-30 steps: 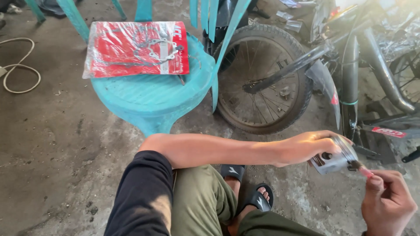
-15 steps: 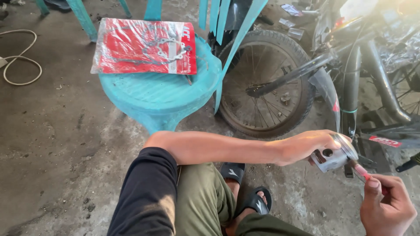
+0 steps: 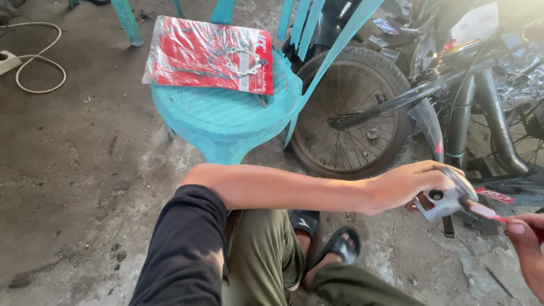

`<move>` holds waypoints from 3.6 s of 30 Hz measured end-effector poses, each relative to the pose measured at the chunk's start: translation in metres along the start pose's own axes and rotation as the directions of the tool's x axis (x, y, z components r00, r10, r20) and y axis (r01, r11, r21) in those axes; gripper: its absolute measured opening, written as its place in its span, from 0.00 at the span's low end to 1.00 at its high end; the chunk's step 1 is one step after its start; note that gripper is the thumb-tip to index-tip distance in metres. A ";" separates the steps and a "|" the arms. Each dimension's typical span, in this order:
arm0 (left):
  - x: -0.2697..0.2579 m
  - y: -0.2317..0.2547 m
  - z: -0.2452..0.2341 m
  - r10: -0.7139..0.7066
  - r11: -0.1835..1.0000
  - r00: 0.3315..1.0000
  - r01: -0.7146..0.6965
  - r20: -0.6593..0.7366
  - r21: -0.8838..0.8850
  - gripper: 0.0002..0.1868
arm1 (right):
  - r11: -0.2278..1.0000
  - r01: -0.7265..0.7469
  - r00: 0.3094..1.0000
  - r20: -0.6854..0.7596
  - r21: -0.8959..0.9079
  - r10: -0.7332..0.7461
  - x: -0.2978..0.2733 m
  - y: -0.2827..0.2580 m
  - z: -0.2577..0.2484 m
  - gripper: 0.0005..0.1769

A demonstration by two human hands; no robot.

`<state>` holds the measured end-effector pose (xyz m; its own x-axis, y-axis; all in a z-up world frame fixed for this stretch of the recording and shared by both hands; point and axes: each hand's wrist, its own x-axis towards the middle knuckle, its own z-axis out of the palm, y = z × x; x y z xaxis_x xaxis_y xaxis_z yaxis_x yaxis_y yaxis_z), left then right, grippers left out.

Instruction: The person holds a metal piston in their left hand and uses a red toothbrush in their right hand to scrub the piston's surface and pin. The person rotates the piston to clean different sides while sitting on the ground.

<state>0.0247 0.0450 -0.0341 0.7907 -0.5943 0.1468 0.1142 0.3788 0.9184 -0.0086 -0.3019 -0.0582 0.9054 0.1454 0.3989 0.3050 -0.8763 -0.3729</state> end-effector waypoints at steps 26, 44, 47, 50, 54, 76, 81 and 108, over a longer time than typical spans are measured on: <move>-0.027 0.023 0.001 0.131 0.989 0.990 -0.126 0.055 -0.082 0.26 | 0.965 0.102 0.993 -0.084 0.243 -0.084 -0.003 -0.038 0.014 0.10; -0.020 0.020 0.012 0.037 0.994 0.998 -0.031 0.051 -0.104 0.29 | 0.976 0.055 0.997 -0.071 0.212 -0.040 -0.013 -0.012 0.014 0.24; -0.020 0.017 0.006 0.104 0.989 0.994 -0.099 0.043 -0.109 0.29 | 0.984 0.063 0.996 -0.068 0.167 -0.052 -0.009 -0.048 0.010 0.24; -0.023 0.023 0.003 0.065 0.997 0.997 -0.064 0.028 -0.052 0.29 | 0.996 0.076 0.996 -0.047 0.045 -0.074 -0.014 -0.022 0.008 0.23; -0.021 0.025 0.010 -0.002 0.998 0.999 0.005 0.052 -0.057 0.28 | 0.994 0.096 0.992 -0.088 0.041 -0.092 -0.015 -0.047 0.004 0.19; -0.036 0.033 0.019 -0.061 0.997 0.995 0.064 -0.076 0.050 0.30 | 0.995 -0.058 0.998 -0.034 0.079 0.061 -0.030 -0.151 -0.028 0.16; -0.043 0.048 0.025 -0.130 0.991 0.988 0.133 -0.084 0.026 0.33 | 0.990 -0.008 0.999 -0.049 0.138 0.015 -0.022 -0.149 -0.017 0.16; -0.062 0.050 0.029 -0.022 1.000 0.933 0.023 -0.359 -0.001 0.31 | 0.876 0.011 0.999 0.033 0.482 -0.031 0.016 -0.180 -0.001 0.19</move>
<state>-0.0356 0.0804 0.0133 0.9511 -0.3086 -0.0154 0.1336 0.3658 0.9211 -0.0497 -0.1424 0.0161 0.9047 0.1878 0.3824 0.4199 -0.5443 -0.7262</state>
